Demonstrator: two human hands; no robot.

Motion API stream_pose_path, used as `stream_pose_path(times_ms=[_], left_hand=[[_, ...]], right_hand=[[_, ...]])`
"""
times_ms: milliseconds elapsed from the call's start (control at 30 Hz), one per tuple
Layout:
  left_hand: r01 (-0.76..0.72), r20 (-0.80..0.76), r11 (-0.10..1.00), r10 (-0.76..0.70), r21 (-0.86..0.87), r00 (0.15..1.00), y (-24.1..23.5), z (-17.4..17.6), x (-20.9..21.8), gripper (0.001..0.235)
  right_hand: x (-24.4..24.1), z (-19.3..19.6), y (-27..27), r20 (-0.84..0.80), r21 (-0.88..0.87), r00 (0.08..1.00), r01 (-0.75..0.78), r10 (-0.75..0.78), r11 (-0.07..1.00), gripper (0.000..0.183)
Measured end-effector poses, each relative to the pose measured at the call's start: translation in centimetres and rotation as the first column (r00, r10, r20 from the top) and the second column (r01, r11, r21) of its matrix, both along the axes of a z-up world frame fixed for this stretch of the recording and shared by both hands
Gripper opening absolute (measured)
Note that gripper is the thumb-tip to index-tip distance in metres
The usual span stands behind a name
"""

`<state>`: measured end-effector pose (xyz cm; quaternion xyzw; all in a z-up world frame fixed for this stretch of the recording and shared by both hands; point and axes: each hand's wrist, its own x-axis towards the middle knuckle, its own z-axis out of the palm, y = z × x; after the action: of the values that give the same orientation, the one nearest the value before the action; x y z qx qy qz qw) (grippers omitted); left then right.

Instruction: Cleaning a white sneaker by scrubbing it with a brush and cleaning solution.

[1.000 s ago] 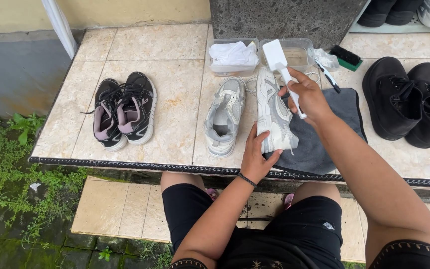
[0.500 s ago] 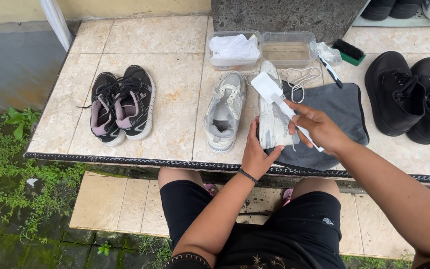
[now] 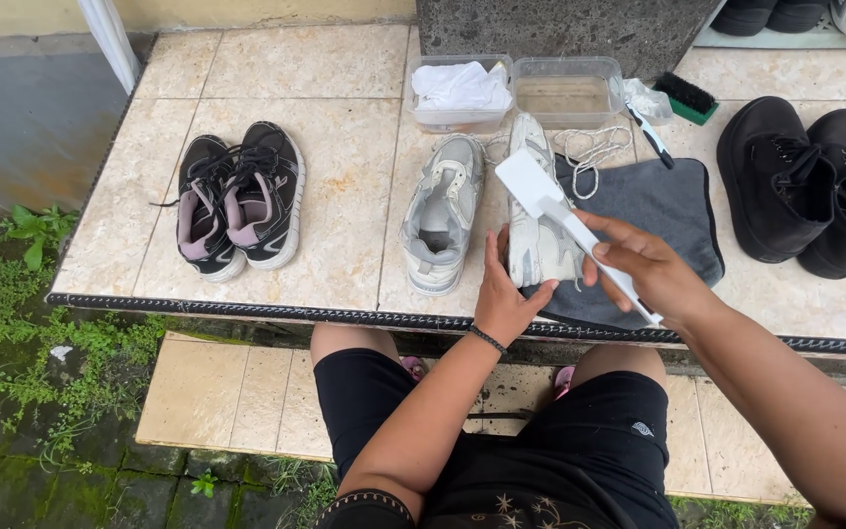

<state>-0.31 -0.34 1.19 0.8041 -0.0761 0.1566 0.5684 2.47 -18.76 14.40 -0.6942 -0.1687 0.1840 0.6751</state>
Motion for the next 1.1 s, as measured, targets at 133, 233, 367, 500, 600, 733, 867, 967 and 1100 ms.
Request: stream_pose_path(times_ms=[133, 233, 367, 500, 600, 733, 867, 967, 1100], left_hand=[[-0.005, 0.016, 1.000, 0.005, 0.023, 1.000, -0.1, -0.4, 0.0, 0.114], [-0.003, 0.005, 1.000, 0.003, -0.009, 1.000, -0.1, -0.6, 0.3, 0.114], [0.005, -0.060, 1.000, -0.004, 0.003, 0.998, -0.1, -1.0, 0.0, 0.118], [-0.019, -0.184, 0.996, 0.002, -0.089, 0.983, 0.1, 0.7, -0.4, 0.119], [-0.021, -0.136, 0.994, 0.006, -0.108, 0.991, 0.3, 0.7, -0.6, 0.121], [0.003, -0.026, 0.996, -0.006, -0.093, 1.000, 0.0, -0.1, -0.1, 0.125], [-0.008, 0.015, 0.997, 0.009, -0.075, 1.000, -0.1, -0.4, -0.1, 0.120], [-0.025, 0.002, 0.995, 0.025, -0.100, 1.000, 0.1, -0.4, 0.3, 0.120], [-0.060, -0.085, 0.985, 0.047, -0.163, 0.995, 0.1, -0.9, 0.1, 0.126]], right_hand=[[2.0, -3.2, 0.2, 0.044, 0.062, 0.999, 0.010, -0.013, 0.998, 0.054], [0.3, -4.4, 0.7, -0.020, 0.056, 1.000, -0.009, 0.010, 0.998, 0.055], [-4.1, -3.9, 0.2, -0.095, 0.130, 0.995, 0.047, -0.035, 0.990, 0.055], [-7.3, -3.4, -0.5, -0.166, 0.138, 0.986, 0.035, -0.011, 0.990, 0.055], [-7.6, -3.3, -0.7, -0.103, 0.139, 0.992, 0.085, -0.071, 0.987, 0.054], [-4.3, -2.5, 0.4, -0.004, 0.192, 0.995, 0.100, -0.101, 0.976, 0.055], [-2.6, -4.5, 1.9, 0.017, 0.166, 0.991, 0.129, -0.134, 0.978, 0.051], [-4.4, -5.1, 3.0, -0.025, 0.163, 0.993, 0.121, -0.119, 0.979, 0.052], [-9.2, -3.7, 3.0, -0.144, 0.164, 0.985, 0.115, -0.091, 0.980, 0.052]])
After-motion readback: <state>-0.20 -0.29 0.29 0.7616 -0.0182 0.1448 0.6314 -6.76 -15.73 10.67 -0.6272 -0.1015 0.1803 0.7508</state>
